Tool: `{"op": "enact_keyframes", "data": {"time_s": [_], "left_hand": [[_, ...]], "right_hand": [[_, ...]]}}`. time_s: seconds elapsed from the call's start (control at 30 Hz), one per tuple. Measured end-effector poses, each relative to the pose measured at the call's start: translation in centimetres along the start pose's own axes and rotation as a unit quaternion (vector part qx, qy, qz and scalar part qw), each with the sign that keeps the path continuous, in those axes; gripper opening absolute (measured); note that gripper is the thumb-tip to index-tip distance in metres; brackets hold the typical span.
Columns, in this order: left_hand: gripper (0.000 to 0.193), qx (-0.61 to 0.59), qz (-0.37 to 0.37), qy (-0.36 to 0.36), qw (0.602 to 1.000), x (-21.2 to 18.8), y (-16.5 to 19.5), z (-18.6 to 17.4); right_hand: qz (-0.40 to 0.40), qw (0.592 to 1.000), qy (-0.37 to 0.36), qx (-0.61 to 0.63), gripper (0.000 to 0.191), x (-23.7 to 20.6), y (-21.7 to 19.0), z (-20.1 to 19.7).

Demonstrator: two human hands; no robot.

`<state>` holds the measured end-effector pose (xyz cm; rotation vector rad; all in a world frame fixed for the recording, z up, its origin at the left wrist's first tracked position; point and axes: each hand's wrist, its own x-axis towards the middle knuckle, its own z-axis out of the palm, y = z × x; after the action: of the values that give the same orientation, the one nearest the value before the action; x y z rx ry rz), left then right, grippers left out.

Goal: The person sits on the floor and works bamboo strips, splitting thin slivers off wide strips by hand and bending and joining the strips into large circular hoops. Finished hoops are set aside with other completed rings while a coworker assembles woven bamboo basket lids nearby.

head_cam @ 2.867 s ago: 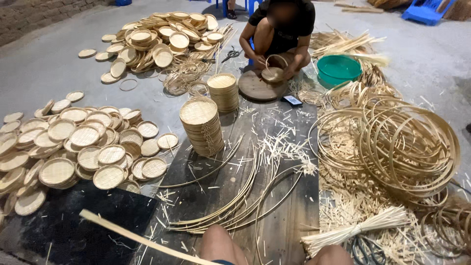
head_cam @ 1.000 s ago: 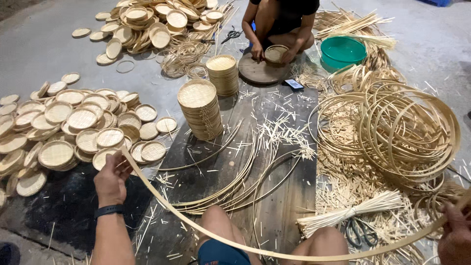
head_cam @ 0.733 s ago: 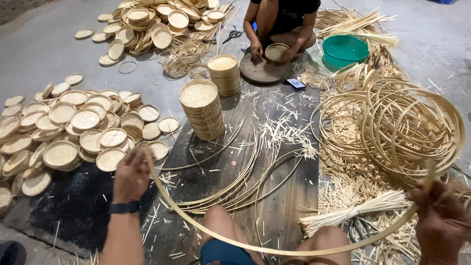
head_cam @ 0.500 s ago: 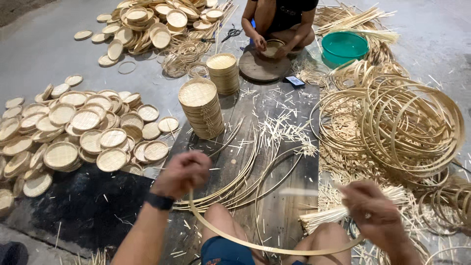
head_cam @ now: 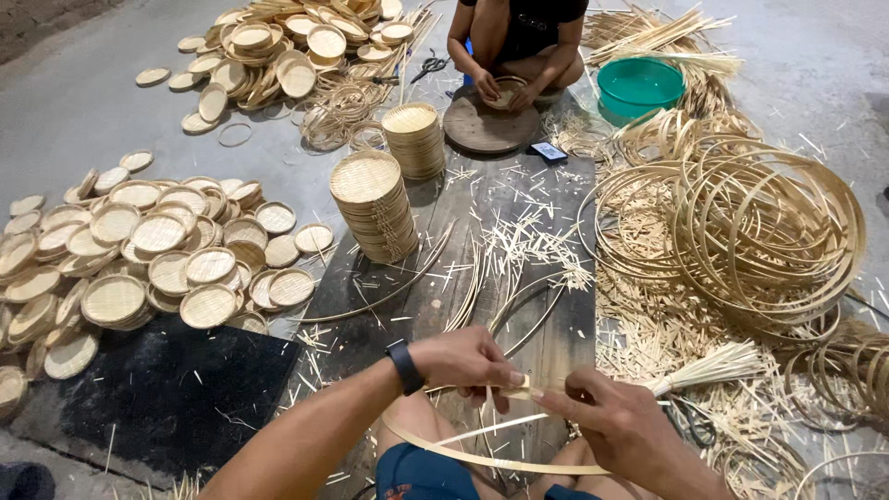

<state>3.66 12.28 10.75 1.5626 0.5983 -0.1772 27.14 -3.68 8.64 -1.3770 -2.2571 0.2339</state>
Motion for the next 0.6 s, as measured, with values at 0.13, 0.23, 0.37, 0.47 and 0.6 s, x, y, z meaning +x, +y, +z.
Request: {"op": "enact_keyframes", "data": {"time_s": [0.13, 0.23, 0.37, 0.47, 0.6], "left_hand": [[0.031, 0.014, -0.029, -0.025, 0.999, 0.8, 0.5, 1.0], [0.031, 0.022, -0.01, -0.017, 1.0, 1.3, 0.2, 1.3], [0.03, -0.02, 0.0, -0.036, 0.999, 1.8, -0.6, 1.5], [0.031, -0.023, -0.005, -0.038, 0.999, 2.2, -0.9, 1.7], [0.03, -0.036, -0.029, -0.041, 0.998, 2.6, -0.9, 2.2]], "right_hand": [[-0.001, 1.0, -0.012, -0.01, 0.067, 0.0, -0.4, 0.2], [0.01, 0.999, -0.024, -0.019, 0.069, 0.0, -0.5, 0.2], [-0.008, 1.0, 0.008, -0.015, 0.07, -0.1, -0.6, 0.2], [-0.007, 1.0, 0.008, 0.002, 0.072, -0.5, -0.6, 0.4], [0.014, 0.999, 0.038, 0.018, 0.061, -1.2, -0.4, 1.0]]}}
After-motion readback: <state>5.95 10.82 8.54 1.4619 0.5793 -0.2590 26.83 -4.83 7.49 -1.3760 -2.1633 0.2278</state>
